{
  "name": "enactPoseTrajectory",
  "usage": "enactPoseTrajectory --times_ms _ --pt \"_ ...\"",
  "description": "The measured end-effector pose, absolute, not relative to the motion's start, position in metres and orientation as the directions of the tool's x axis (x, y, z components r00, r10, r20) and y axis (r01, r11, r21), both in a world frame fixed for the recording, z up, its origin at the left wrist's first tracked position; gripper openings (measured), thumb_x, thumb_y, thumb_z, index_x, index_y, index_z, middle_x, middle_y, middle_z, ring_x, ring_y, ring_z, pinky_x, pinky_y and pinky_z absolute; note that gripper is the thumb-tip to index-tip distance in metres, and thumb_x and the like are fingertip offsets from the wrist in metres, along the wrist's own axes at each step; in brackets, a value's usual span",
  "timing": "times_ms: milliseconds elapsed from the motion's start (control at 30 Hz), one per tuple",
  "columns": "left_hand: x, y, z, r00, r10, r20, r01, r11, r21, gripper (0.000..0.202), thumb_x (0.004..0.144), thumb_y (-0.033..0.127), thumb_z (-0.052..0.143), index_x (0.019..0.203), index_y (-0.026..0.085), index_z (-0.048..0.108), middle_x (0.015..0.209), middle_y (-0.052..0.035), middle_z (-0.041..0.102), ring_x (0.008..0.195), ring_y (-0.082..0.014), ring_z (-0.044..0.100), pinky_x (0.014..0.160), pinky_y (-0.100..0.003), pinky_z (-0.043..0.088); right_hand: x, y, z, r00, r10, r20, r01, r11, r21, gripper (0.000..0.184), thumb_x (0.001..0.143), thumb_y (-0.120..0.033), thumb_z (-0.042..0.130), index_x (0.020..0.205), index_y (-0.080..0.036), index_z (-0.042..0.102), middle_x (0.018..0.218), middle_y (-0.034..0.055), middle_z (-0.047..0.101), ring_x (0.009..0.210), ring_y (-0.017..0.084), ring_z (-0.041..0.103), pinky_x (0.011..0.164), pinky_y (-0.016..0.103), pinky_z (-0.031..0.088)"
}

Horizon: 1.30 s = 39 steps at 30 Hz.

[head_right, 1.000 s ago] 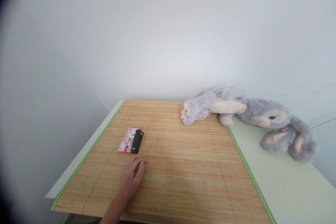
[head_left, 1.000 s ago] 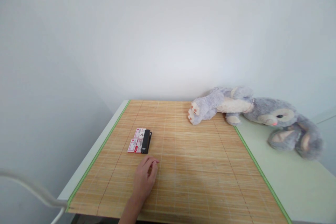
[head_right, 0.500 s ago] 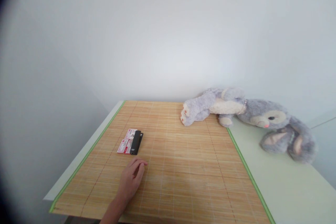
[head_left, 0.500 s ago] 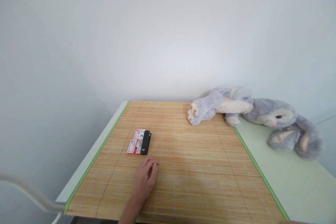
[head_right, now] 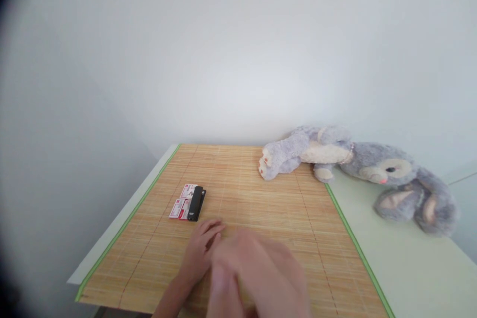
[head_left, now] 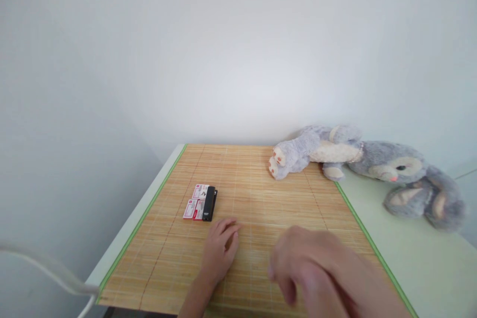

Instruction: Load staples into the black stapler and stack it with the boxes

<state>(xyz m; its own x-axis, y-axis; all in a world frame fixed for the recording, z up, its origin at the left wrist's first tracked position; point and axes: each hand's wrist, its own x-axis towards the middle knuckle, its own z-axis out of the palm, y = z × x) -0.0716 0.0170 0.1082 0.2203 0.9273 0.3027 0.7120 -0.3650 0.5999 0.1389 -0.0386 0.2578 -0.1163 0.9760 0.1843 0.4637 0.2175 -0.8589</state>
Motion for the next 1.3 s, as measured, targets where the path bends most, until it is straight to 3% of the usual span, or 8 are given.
enactPoseTrajectory --times_ms 100,167,267,433,1000,1300 --pt "-0.057 0.022 0.105 0.282 0.911 0.300 0.746 -0.405 0.528 0.045 0.098 0.025 0.052 0.142 0.032 0.059 0.148 -0.0056 0.059 0.138 -0.0267 0.052 0.116 -0.051 0.045 0.149 -0.008 0.219 -0.078 0.976 0.204 0.595 0.210 -0.776 0.039 0.105 -0.041 0.039 0.125 -0.028 0.069 0.125 0.0091 0.071 0.123 0.027 0.063 0.104 0.046 0.053" --pt "-0.047 0.024 0.101 0.330 0.901 0.283 0.792 -0.427 0.436 0.057 0.097 0.026 0.053 0.153 0.033 0.046 0.159 -0.0036 0.047 0.148 -0.0263 0.042 0.121 -0.051 0.040 0.159 0.003 0.177 -0.074 0.979 0.190 0.750 0.180 -0.636 0.047 0.104 -0.042 0.038 0.145 -0.028 0.057 0.149 0.0079 0.058 0.145 0.029 0.045 0.119 0.053 0.039" --pt "-0.034 0.025 0.096 0.354 0.900 0.256 0.849 -0.424 0.317 0.067 0.097 0.031 0.054 0.160 0.032 0.031 0.168 -0.0022 0.031 0.156 -0.0279 0.027 0.124 -0.054 0.032 0.169 0.002 0.116 -0.007 0.995 0.096 0.902 0.048 -0.430 0.060 0.104 -0.043 0.036 0.162 -0.031 0.030 0.167 0.0043 0.033 0.156 0.031 0.023 0.122 0.060 0.029" --pt "-0.025 0.021 0.092 0.352 0.907 0.230 0.886 -0.402 0.231 0.070 0.101 0.041 0.048 0.163 0.032 0.019 0.171 -0.0013 0.020 0.159 -0.0295 0.017 0.125 -0.058 0.025 0.166 -0.010 0.083 -0.038 0.996 0.077 0.973 0.054 -0.226 0.061 0.104 -0.049 0.034 0.163 -0.035 0.023 0.171 0.0003 0.016 0.158 0.034 0.014 0.124 0.064 0.017" --pt "-0.023 0.017 0.091 0.348 0.907 0.237 0.889 -0.400 0.224 0.067 0.101 0.042 0.047 0.163 0.037 0.019 0.171 0.0004 0.023 0.158 -0.0314 0.018 0.125 -0.061 0.022 0.156 -0.009 0.087 -0.044 0.993 0.106 0.986 0.060 -0.159 0.062 0.103 -0.049 0.033 0.163 -0.034 0.022 0.171 0.0012 0.014 0.158 0.037 0.008 0.123 0.069 0.011" --pt "-0.023 0.017 0.091 0.349 0.904 0.246 0.888 -0.403 0.221 0.066 0.102 0.044 0.046 0.162 0.040 0.019 0.171 0.0018 0.023 0.158 -0.0318 0.018 0.123 -0.061 0.025 0.157 -0.009 0.087 -0.046 0.992 0.116 0.986 0.064 -0.156 0.060 0.103 -0.049 0.035 0.161 -0.038 0.024 0.171 -0.0005 0.015 0.158 0.038 0.008 0.122 0.069 0.012"
